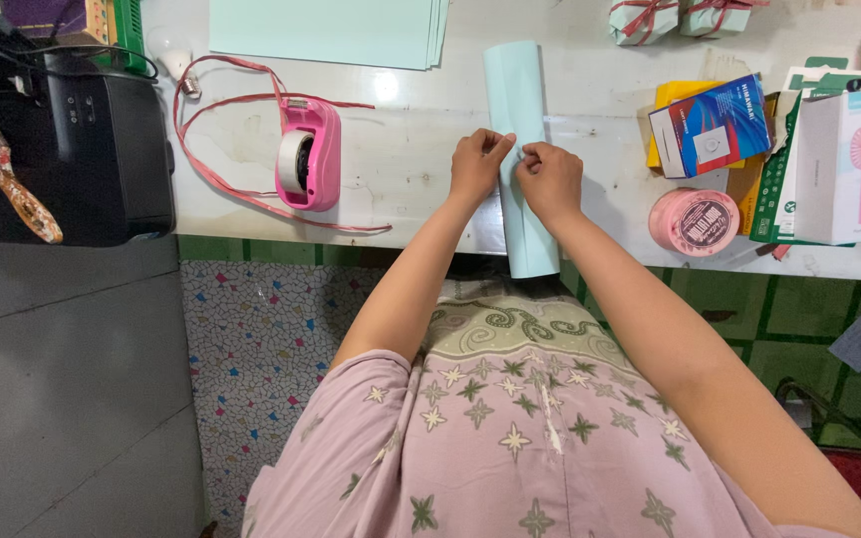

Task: The person wraps a small rectangular box in light blue paper on a white table. They fold the paper around the box, secure it with clear tape from a pink dispenser, and then tie a red ribbon around the finished package.

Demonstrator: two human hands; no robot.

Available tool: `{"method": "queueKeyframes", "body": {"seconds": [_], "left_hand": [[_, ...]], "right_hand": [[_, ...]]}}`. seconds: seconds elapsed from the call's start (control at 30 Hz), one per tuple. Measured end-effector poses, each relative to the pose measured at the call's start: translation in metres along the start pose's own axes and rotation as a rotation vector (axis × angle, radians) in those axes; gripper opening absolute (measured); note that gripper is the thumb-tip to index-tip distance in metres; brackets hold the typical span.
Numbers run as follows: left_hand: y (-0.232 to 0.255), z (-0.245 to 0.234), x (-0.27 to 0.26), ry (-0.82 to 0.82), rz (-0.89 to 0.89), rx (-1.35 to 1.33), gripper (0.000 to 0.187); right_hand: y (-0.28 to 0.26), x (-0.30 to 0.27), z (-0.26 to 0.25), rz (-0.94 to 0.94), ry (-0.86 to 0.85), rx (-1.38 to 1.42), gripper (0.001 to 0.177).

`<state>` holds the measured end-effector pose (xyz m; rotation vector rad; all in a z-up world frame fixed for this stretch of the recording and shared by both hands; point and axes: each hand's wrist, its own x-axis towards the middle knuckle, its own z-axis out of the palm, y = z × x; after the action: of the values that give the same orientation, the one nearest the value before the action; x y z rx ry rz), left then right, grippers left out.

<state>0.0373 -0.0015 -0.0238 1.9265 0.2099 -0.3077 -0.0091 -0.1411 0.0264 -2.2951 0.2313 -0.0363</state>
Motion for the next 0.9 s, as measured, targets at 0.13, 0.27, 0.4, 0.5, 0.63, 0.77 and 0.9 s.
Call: {"method": "queueKeyframes", "body": {"seconds": [0.13, 0.27, 0.4, 0.5, 0.63, 0.77, 0.9], "left_hand": [[0.022, -0.004, -0.001, -0.022, -0.072, 0.065, 0.039], [0.030, -0.006, -0.005, 0.030, -0.043, 0.134, 0.042], [0.028, -0.005, -0.006, 0.032, -0.083, 0.107, 0.040], [0.023, -0.003, -0.004, 0.055, -0.035, 0.080, 0.039], [0.016, -0.001, -0.003, 0.063, -0.001, 0.055, 0.034], [0.012, -0.001, -0.005, 0.050, 0.023, 0.008, 0.031], [0.008, -0.010, -0.012, -0.006, 0.119, -0.068, 0.026]], "right_hand": [[-0.006, -0.011, -0.008, -0.120, 0.027, -0.119, 0.018], [-0.006, -0.027, -0.019, -0.216, -0.001, -0.064, 0.029], [0.003, -0.044, -0.029, -0.182, -0.150, 0.024, 0.043], [0.017, -0.051, -0.034, -0.324, -0.181, 0.045, 0.051], [0.030, -0.052, -0.032, -0.424, -0.239, -0.142, 0.060], [0.029, -0.055, -0.029, -0.384, -0.315, -0.238, 0.067], [0.023, -0.055, -0.034, -0.383, -0.342, -0.308, 0.074]]}}
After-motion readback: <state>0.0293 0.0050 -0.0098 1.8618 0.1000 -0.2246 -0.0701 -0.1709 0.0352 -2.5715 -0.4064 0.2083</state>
